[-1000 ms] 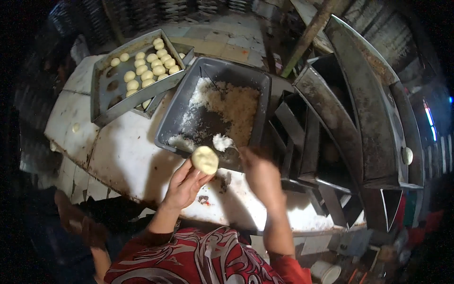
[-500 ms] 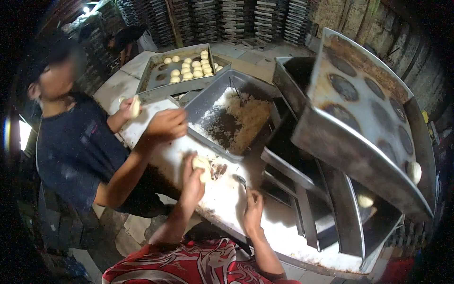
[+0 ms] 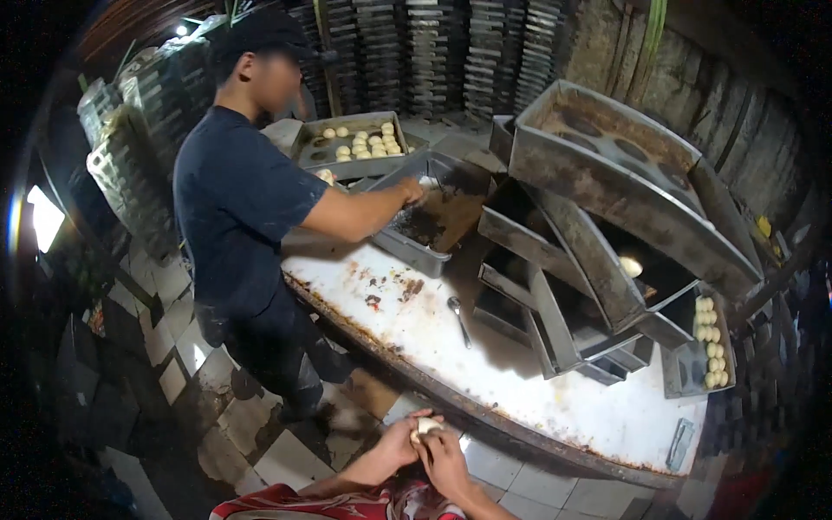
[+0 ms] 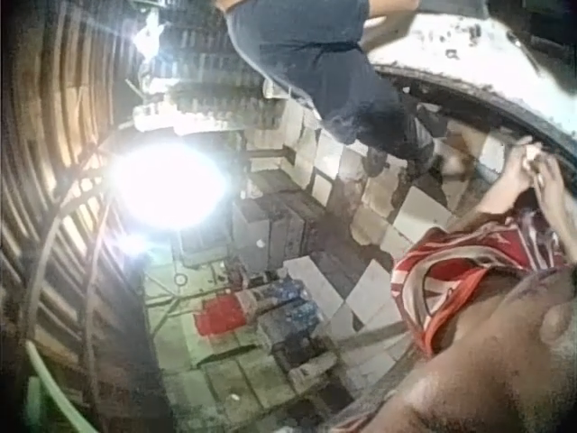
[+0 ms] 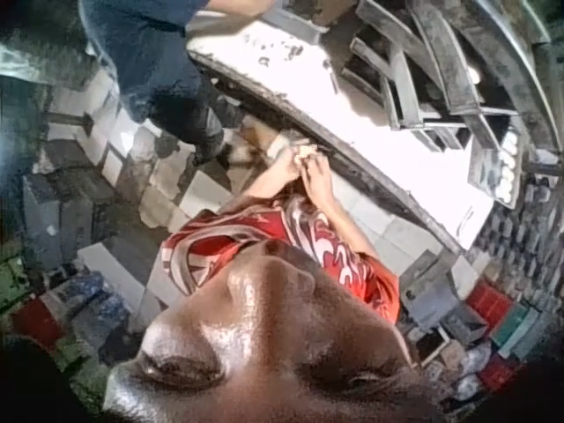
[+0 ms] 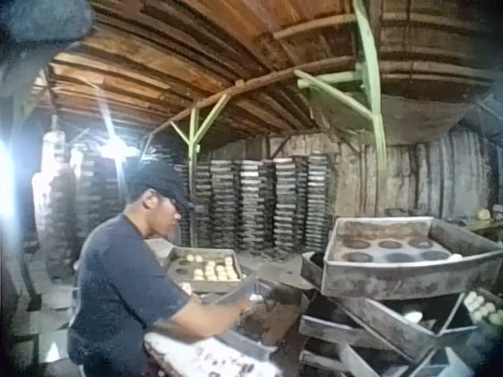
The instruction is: Scooping filling into dough and placing the prepared rolls into baking pans.
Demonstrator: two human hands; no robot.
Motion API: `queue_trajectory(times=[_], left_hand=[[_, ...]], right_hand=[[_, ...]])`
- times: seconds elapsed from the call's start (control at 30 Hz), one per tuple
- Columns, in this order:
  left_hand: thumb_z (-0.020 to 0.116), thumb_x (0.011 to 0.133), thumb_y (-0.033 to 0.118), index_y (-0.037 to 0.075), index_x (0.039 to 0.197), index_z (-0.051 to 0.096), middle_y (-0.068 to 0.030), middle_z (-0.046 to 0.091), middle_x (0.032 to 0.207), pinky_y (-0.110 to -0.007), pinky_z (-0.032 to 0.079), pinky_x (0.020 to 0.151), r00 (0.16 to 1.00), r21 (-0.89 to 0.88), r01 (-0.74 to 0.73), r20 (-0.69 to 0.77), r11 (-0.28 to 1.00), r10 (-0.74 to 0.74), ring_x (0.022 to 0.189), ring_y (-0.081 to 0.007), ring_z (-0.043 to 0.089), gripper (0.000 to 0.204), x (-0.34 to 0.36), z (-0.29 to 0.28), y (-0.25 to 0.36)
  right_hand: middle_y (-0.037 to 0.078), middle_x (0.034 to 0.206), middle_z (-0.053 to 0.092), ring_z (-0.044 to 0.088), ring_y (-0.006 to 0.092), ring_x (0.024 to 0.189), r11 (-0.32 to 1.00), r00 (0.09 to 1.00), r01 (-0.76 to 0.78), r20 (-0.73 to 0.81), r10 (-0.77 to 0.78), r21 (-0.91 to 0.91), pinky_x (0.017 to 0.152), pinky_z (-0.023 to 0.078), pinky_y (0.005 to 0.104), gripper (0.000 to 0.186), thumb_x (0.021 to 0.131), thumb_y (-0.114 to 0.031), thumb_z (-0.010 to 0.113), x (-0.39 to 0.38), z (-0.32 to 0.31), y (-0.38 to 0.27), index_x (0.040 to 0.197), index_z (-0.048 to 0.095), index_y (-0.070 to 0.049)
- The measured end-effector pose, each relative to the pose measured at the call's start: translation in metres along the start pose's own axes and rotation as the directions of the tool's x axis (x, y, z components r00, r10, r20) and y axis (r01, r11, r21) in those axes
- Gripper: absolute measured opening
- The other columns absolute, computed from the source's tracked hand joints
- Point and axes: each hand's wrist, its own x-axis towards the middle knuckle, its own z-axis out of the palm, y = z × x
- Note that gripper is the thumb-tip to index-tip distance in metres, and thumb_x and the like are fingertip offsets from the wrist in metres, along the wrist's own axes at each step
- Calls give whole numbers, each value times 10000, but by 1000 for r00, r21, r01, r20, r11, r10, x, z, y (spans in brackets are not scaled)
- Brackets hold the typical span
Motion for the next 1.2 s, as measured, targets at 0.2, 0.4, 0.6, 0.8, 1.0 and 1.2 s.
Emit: queue_trajectory(times=[0.2, 0.4, 0.6, 0.8, 1.0, 1.2], left_hand=[[383, 918, 76, -13, 1245, 403, -87, 544, 1062, -279, 452, 784, 951, 355, 20, 282, 935, -128, 948, -171, 534, 340, -25, -8, -62], [529, 897, 218, -15, 1219, 430, -63, 531, 1062, -235, 423, 793, 903, 686, -303, 429, 661, -31, 928, -103, 500, 410, -8, 74, -122], [583, 857, 254, 10, 1216, 428, -95, 546, 979, -256, 451, 727, 802, 679, -598, 507, 426, 316, 864, -150, 519, 460, 73, 203, -286], [583, 762, 155, 47, 1281, 356, -176, 351, 1332, -485, 200, 1034, 446, 282, -807, 867, -519, -221, 1261, -358, 283, 576, 159, 233, -352], [509, 752, 37, -8, 1296, 320, -199, 271, 1364, -376, 209, 1063, 525, 527, -814, 847, -244, 77, 1279, -333, 248, 578, 89, 212, -254], [523, 817, 45, -13, 1218, 415, -166, 436, 1217, -321, 420, 911, 521, 548, -818, 835, -174, 177, 1104, -245, 487, 419, 66, 151, -223]], right_hand=[[184, 807, 628, 640, 274, 709, 933, 896, -356, 304, 324, 55, 626, 496, 320, 260, 788, -88, 635, -21, -78, 0, 969, 482, 20], [47, 739, 563, 535, 98, 669, 656, 782, -526, 4, 624, 542, 596, 437, 226, 136, 787, -56, 631, -55, -141, 78, 811, 537, 40], [182, 1104, 469, 448, 336, 1045, 842, 923, -276, -373, 97, -464, 917, 344, 406, 255, 842, -134, 498, -120, -233, 145, 1021, 562, 36], [170, 1052, 526, 511, 215, 946, 723, 512, -565, -518, 685, 398, 827, 418, 317, 306, 914, -153, 414, -127, -336, 275, 1145, 466, 41], [175, 797, 534, 491, 357, 751, 918, 986, -96, -166, 34, -384, 679, 381, 466, 79, 714, -63, 549, -128, -289, 254, 659, 519, -15], [180, 783, 513, 444, 356, 752, 788, 845, -442, -495, 205, -429, 680, 345, 447, 107, 686, -80, 571, -105, -354, 328, 642, 510, -4]])
